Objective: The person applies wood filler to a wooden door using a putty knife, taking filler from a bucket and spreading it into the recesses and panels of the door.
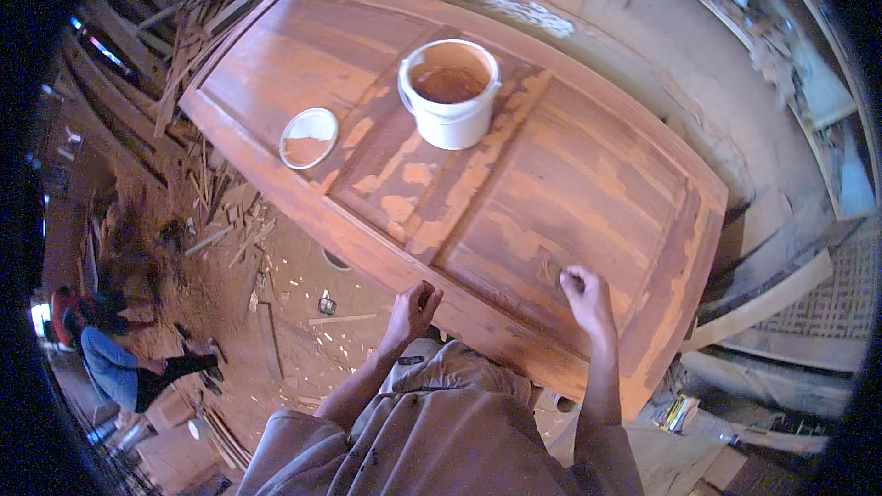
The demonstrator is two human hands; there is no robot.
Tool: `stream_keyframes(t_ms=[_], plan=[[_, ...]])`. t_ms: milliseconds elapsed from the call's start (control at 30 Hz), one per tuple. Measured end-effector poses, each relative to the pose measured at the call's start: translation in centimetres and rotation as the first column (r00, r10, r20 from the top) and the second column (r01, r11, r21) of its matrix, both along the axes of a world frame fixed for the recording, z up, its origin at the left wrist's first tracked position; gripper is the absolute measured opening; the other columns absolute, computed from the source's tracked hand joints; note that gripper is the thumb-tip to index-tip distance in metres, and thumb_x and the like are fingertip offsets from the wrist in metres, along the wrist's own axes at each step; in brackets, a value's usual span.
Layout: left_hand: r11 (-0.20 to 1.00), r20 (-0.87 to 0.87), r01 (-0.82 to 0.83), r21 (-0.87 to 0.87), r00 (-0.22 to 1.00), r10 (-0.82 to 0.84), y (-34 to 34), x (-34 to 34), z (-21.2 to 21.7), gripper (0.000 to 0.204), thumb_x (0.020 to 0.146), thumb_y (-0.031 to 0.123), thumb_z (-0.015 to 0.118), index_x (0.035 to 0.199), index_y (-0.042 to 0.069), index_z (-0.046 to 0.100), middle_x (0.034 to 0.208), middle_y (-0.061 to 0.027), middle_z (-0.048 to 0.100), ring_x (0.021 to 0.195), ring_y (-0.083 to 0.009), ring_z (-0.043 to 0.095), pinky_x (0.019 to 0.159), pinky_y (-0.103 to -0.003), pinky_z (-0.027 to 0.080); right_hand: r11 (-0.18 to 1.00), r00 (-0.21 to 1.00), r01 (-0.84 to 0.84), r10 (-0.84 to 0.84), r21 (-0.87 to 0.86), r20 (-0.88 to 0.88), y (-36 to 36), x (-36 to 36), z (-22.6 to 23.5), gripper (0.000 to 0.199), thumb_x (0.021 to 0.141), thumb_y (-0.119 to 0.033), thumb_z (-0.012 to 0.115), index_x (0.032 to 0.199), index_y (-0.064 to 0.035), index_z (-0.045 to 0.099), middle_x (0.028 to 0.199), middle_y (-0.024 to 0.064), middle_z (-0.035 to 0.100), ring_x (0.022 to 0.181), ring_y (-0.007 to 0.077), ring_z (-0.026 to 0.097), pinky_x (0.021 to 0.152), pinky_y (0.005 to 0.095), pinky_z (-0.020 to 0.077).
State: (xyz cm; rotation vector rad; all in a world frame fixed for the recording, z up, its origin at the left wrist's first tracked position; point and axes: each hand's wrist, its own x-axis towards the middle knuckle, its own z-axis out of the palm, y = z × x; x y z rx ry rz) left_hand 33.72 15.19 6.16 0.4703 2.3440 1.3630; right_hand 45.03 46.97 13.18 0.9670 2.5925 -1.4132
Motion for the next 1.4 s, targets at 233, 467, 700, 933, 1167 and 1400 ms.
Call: stream_keyframes(t_ms=[233,467,700,933,1167,1400], plan=[[0.973,0.021,-0.217,0.072,0.976,0.216,-7.7,-2.9,-2.1,0.020,0.093,0.019,0.065,0.094,-0.001,0.062,0.073,-0.0179,0.064,0.061,-0.0254,0.063,0.058,-0.037,0.049,0.852,0.849,0.020,0.262,0.523,-0.460,-3.2,-24.8,7.7,0.009,0.097,-0.014,0.056,0.098,-0.0055,0.057,0.077,0.0150,0.064,0.071,0.0300,0.064,0.064,0.0403,0.0492],[0.931,0.065,-0.340,0.133,0.940,0.334,-9.3,-6.7,-2.3,0.019,0.096,0.018,0.062,0.097,-0.001,0.063,0.071,-0.0104,0.063,0.062,-0.0132,0.058,0.058,-0.030,0.047,0.500,0.948,-0.177,0.318,0.848,0.011,-5.2,-33.9,3.4,0.030,0.094,-0.012,0.047,0.124,-0.0166,0.051,0.122,0.0189,0.054,0.091,0.0392,0.067,0.073,0.0544,0.0532],[0.865,0.021,-0.446,0.231,0.891,0.454,-9.2,-10.6,-4.4,0.022,0.097,0.020,0.060,0.105,-0.001,0.061,0.078,-0.0127,0.065,0.068,-0.0190,0.062,0.061,-0.035,0.050,0.473,0.884,-0.438,0.379,0.764,0.272,-8.8,-32.3,6.0,0.054,0.092,-0.004,0.042,0.137,-0.0326,0.051,0.131,0.0175,0.052,0.110,0.0393,0.062,0.090,0.0513,0.0519],[0.904,0.094,-0.252,0.345,0.968,0.234,-3.9,-13.9,0.3,0.028,0.097,0.021,0.060,0.116,0.001,0.056,0.077,-0.0129,0.064,0.063,-0.0179,0.060,0.058,-0.033,0.048,0.374,0.818,-0.514,0.486,0.772,0.309,-5.8,-31.0,6.3,0.060,0.089,0.006,0.045,0.143,-0.0204,0.049,0.133,0.0160,0.047,0.107,0.0374,0.062,0.091,0.0498,0.0515],[0.892,0.172,-0.366,0.267,0.929,0.329,-5.9,-12.9,-2.0,0.027,0.098,0.023,0.060,0.113,0.001,0.058,0.074,-0.0112,0.063,0.065,-0.0175,0.060,0.058,-0.033,0.048,0.472,0.776,-0.602,0.535,0.644,0.334,-6.3,-31.2,8.8,0.055,0.090,0.005,0.045,0.139,-0.0189,0.053,0.124,0.0112,0.055,0.104,0.0343,0.062,0.088,0.0473,0.0513],[0.847,0.174,-0.498,0.188,0.865,0.470,-9.2,-11.5,-4.5,0.023,0.097,0.019,0.061,0.112,0.002,0.061,0.086,-0.0083,0.066,0.070,-0.0141,0.059,0.063,-0.031,0.049,0.497,0.717,-0.653,0.649,0.572,0.255,-7.5,-30.8,10.3,0.051,0.087,0.008,0.044,0.131,-0.0129,0.059,0.115,0.0126,0.058,0.099,0.0339,0.063,0.086,0.0447,0.0513]])
